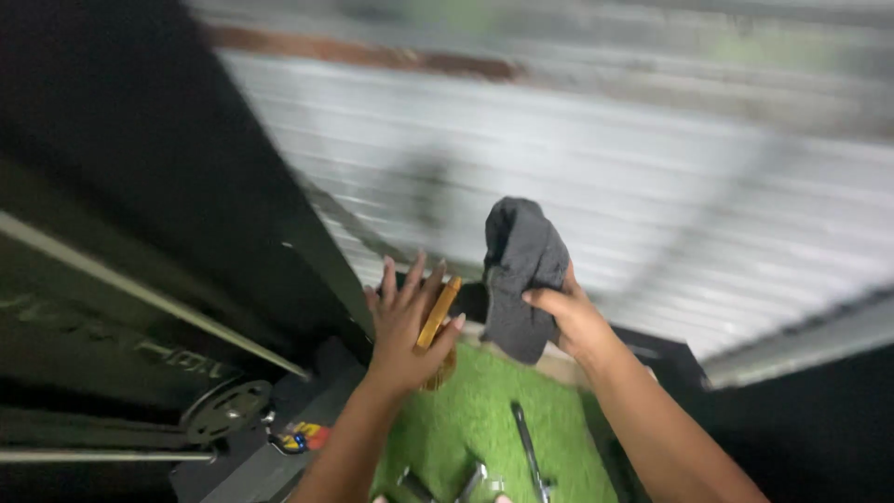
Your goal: Cleaning a cable machine and the surrounding frame with a spray bottle and a cloth.
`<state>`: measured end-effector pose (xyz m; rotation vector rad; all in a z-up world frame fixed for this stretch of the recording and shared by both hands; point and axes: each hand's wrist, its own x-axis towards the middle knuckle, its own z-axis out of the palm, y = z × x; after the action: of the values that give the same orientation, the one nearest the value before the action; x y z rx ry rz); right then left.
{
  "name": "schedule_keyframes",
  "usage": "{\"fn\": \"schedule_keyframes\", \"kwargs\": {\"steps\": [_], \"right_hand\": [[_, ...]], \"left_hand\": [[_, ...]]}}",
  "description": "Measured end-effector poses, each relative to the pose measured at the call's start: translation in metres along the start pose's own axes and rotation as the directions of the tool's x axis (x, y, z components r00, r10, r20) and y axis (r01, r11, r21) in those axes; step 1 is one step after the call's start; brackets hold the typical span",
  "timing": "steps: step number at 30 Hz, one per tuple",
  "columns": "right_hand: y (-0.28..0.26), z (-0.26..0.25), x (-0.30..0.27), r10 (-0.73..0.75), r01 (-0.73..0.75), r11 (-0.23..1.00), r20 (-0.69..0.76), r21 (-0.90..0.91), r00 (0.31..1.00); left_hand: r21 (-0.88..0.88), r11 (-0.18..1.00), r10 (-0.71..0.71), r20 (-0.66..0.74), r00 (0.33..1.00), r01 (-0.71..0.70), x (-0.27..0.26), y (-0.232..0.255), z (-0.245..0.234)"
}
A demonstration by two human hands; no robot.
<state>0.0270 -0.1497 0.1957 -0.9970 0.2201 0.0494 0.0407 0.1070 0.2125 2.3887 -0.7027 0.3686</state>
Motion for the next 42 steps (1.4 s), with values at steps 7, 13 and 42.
{"fn": "schedule_keyframes", "kwargs": {"steps": [7, 13, 42], "right_hand": [[-0.039, 0.108, 0.0, -0.2, 0.232, 0.972, 0.393, -0.036, 0.898], [-0.038, 0.21, 0.015, -0.417, 0.449, 0.893, 0.439, 0.034, 0.796], [-0.298, 0.501, 0.06, -0.609, 0.276, -0.79, 0.652, -0.547, -0.451]], "left_hand": [[0.118, 0.989, 0.106, -0.194, 0.975, -0.084, 0.01, 0.022, -0.13], [-0.042, 0.989, 0.126, -0.269, 0.955, -0.143, 0.022, 0.009, -0.208], [-0.605, 0.688, 0.14, -0.431, 0.892, -0.401, 0.183, 0.037, -0.468]]}}
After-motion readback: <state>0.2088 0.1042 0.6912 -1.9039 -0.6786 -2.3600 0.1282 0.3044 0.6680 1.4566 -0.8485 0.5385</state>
